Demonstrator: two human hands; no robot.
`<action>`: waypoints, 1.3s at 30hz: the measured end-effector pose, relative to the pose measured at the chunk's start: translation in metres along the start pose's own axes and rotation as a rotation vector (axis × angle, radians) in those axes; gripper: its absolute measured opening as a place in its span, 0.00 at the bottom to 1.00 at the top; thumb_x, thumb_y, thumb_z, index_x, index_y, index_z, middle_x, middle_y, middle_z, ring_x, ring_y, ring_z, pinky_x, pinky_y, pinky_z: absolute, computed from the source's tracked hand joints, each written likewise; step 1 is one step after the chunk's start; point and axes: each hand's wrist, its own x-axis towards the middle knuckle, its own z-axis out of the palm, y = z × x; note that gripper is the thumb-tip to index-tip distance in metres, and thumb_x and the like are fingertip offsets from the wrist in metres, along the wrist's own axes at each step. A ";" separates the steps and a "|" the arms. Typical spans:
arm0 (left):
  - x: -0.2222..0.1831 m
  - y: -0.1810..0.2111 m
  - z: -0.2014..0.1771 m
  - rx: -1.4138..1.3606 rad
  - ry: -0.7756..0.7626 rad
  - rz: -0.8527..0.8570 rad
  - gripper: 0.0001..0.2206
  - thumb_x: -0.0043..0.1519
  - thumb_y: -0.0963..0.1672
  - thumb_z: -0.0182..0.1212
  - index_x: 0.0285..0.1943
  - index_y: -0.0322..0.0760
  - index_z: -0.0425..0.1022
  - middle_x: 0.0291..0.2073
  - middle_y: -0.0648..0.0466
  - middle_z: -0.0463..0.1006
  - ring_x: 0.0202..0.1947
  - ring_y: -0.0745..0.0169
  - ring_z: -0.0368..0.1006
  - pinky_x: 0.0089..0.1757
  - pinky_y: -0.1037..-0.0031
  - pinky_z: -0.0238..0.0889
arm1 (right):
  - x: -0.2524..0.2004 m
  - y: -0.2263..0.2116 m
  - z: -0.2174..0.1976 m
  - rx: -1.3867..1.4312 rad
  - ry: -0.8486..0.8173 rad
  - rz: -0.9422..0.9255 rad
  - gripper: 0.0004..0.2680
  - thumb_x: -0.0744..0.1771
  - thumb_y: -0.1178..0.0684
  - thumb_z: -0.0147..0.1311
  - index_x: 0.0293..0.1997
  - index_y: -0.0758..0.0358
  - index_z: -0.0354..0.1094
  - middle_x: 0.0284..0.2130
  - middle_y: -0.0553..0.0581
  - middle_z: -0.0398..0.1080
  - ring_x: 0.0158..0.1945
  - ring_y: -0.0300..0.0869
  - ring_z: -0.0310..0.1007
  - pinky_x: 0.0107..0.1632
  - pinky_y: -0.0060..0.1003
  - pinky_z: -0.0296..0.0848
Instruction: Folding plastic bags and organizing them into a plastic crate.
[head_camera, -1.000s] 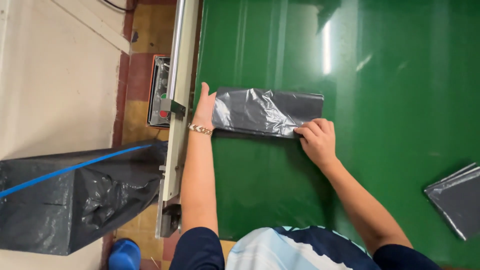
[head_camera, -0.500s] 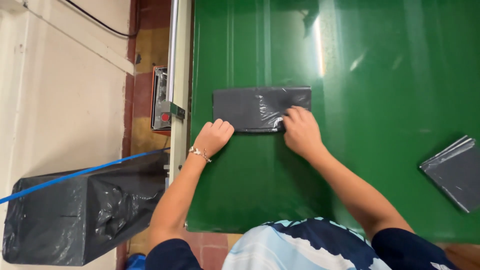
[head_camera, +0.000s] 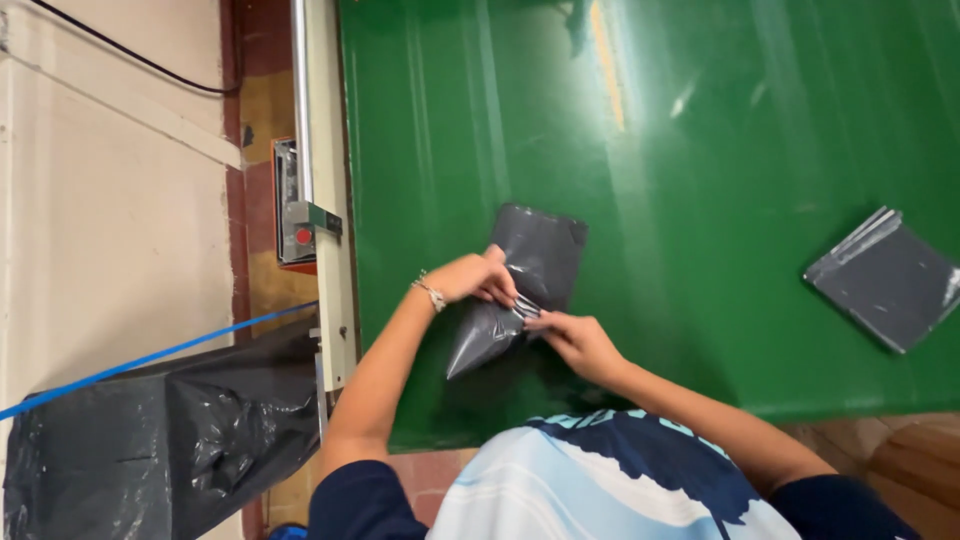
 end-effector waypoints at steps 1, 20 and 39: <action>-0.003 -0.006 -0.005 0.005 -0.007 -0.002 0.27 0.67 0.52 0.32 0.39 0.36 0.80 0.39 0.44 0.84 0.45 0.57 0.81 0.43 0.80 0.72 | 0.002 0.019 0.000 0.000 0.008 0.004 0.10 0.63 0.65 0.54 0.46 0.61 0.76 0.41 0.61 0.79 0.55 0.57 0.74 0.55 0.54 0.72; 0.040 -0.039 0.036 1.154 1.406 0.284 0.19 0.57 0.59 0.59 0.36 0.48 0.67 0.28 0.58 0.71 0.31 0.55 0.75 0.30 0.65 0.72 | 0.054 0.083 0.005 0.710 0.344 0.785 0.11 0.68 0.53 0.52 0.56 0.59 0.65 0.34 0.55 0.75 0.35 0.43 0.81 0.34 0.41 0.81; 0.205 0.193 0.337 0.778 0.807 0.535 0.19 0.64 0.60 0.48 0.46 0.49 0.62 0.32 0.47 0.81 0.34 0.35 0.79 0.38 0.49 0.72 | -0.173 0.032 -0.339 0.086 0.944 0.259 0.30 0.65 0.61 0.58 0.74 0.53 0.42 0.38 0.62 0.75 0.37 0.46 0.76 0.38 0.36 0.78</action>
